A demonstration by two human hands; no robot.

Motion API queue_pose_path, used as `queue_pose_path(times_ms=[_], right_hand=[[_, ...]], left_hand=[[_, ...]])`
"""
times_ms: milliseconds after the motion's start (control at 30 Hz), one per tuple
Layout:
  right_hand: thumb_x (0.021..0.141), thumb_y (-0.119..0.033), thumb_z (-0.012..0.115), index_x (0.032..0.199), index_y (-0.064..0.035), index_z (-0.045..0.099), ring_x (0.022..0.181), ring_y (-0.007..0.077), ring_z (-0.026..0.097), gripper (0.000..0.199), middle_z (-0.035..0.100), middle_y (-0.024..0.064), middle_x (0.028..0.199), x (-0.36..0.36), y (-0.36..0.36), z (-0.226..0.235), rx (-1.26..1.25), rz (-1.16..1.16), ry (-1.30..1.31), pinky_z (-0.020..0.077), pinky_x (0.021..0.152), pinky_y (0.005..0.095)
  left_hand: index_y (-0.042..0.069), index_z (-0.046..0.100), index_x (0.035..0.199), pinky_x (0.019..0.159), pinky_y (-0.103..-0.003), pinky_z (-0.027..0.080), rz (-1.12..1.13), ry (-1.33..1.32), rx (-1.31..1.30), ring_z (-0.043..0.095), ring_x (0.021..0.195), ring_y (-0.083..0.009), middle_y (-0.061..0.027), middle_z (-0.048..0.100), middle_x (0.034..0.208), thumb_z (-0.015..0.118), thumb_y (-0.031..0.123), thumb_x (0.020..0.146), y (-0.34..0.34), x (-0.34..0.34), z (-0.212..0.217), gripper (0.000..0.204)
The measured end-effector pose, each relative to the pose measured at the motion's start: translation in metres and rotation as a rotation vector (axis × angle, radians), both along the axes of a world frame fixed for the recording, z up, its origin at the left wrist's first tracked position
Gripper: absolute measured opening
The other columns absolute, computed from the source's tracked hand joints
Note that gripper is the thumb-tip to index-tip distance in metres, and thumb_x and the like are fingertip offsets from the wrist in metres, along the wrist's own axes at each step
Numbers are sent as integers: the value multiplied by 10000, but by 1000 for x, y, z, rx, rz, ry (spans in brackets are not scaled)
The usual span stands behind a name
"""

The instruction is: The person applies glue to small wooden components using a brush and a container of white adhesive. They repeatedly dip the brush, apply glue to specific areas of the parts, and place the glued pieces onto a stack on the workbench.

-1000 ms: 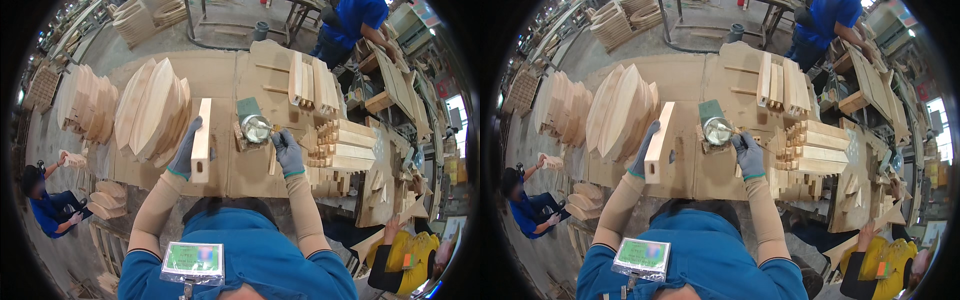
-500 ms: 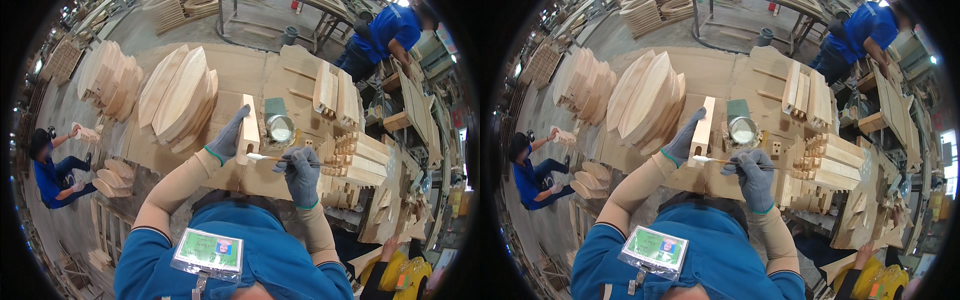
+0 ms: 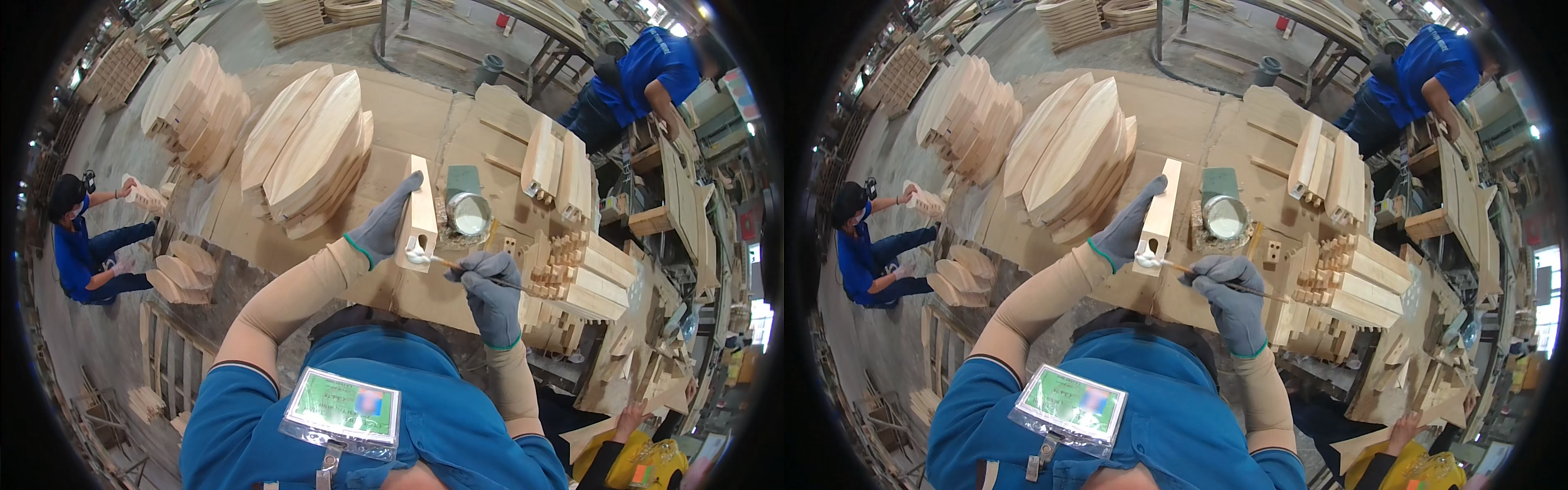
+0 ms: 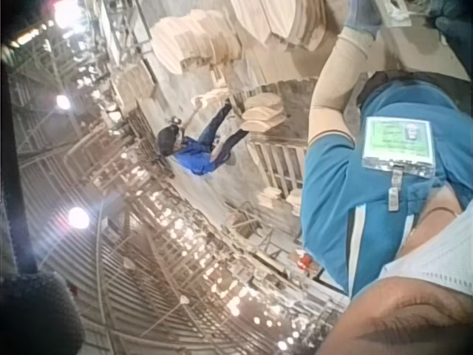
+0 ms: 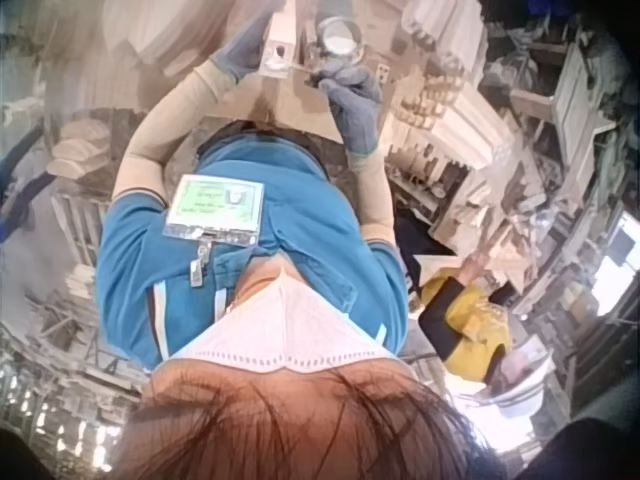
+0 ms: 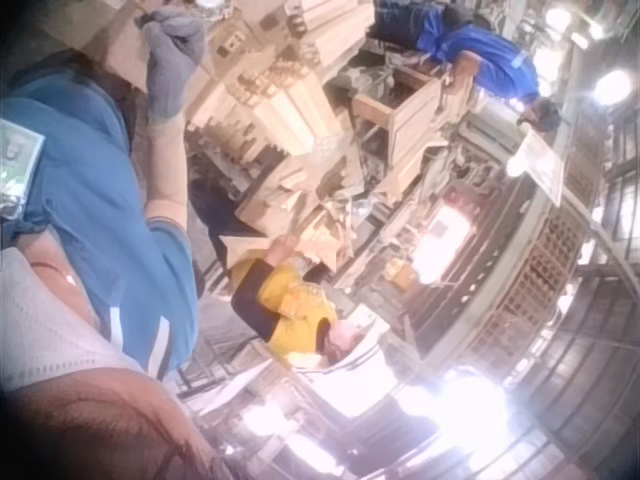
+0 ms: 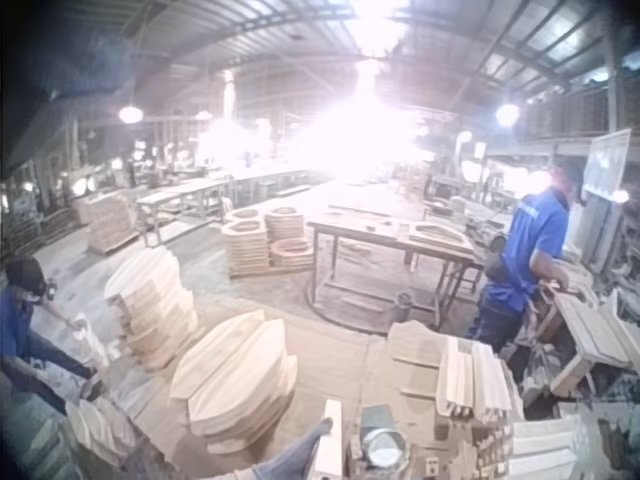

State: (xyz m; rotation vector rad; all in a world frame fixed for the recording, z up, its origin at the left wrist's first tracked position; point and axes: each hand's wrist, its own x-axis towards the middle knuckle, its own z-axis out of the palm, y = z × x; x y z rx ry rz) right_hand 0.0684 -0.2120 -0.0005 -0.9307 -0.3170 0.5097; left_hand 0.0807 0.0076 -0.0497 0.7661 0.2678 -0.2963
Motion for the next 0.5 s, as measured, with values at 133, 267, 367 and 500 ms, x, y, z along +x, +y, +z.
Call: queue_pose_path(times_ms=[133,267,367,500], right_hand=[[777,130,559,832,-14,518,873,235,640,160,610,156,952,-3,-6,3,14,80,71,549,869,377],[764,129,570,822,-17,523,861,239,644,164,615,157,933,8,6,11,13,-54,97,548,866,375],[771,121,569,830,-21,525,864,237,643,160,616,155,932,6,5,9,-12,-32,66,547,860,373],[778,131,557,838,-26,527,879,232,637,170,619,150,947,-2,-7,-1,-3,123,78,547,865,374]], left_hand=[[67,453,1309,772,-279,564,36,26,-84,642,924,-116,-57,607,1061,477,508,941,-1,-1,-5,575],[70,461,1310,758,-271,567,27,13,-118,645,908,-110,-52,609,1056,482,512,939,-2,0,-7,577],[65,456,1319,758,-262,568,38,2,-113,648,906,-112,-58,611,1082,479,513,940,-1,1,-7,587],[55,448,1324,774,-262,571,33,-24,-107,650,910,-116,-66,614,1104,467,508,947,6,1,-14,590]])
